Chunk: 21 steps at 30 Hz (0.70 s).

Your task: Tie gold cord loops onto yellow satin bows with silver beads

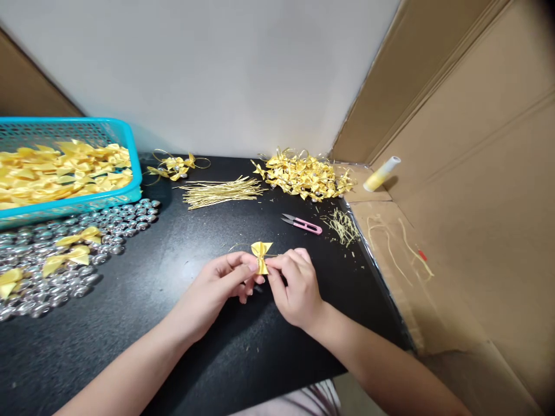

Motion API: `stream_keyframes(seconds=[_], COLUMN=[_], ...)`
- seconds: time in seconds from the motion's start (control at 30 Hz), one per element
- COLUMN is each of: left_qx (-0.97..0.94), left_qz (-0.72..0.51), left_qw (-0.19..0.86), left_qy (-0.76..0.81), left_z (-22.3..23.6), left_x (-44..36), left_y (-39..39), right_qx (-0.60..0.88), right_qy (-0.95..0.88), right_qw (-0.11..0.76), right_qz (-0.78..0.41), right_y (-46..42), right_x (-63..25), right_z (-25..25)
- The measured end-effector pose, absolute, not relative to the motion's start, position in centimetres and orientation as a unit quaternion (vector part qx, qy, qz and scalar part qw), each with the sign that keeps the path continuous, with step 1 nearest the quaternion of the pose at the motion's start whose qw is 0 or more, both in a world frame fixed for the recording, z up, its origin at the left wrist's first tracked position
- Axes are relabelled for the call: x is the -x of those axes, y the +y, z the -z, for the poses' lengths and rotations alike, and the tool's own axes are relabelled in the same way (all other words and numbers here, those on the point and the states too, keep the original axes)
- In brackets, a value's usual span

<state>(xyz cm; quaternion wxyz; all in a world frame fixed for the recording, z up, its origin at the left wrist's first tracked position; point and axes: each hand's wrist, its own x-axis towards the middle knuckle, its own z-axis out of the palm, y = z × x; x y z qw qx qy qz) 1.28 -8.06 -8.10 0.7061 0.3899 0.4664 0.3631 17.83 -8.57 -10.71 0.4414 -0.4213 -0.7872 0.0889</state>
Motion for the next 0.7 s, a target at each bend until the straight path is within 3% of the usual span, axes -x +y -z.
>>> stream_keyframes(seconds=[0.27,0.7], left_qx=[-0.357,-0.363], left_qz=[-0.384,-0.396], left_qw=[0.705,0.692], left_qy=[0.477,0.482], left_z=[8.3,9.2], left_x=[-1.2,-1.5], left_y=[-7.6,-7.7], right_qx=[0.436,0.425], right_qy=[-0.758,-0.702], right_qw=[0.446,0.513], right_qz=[-0.189,-0.250], right_y=[-8.3,-8.3], right_x=[-18.1,-17.7], right_z=[9.8,9.6])
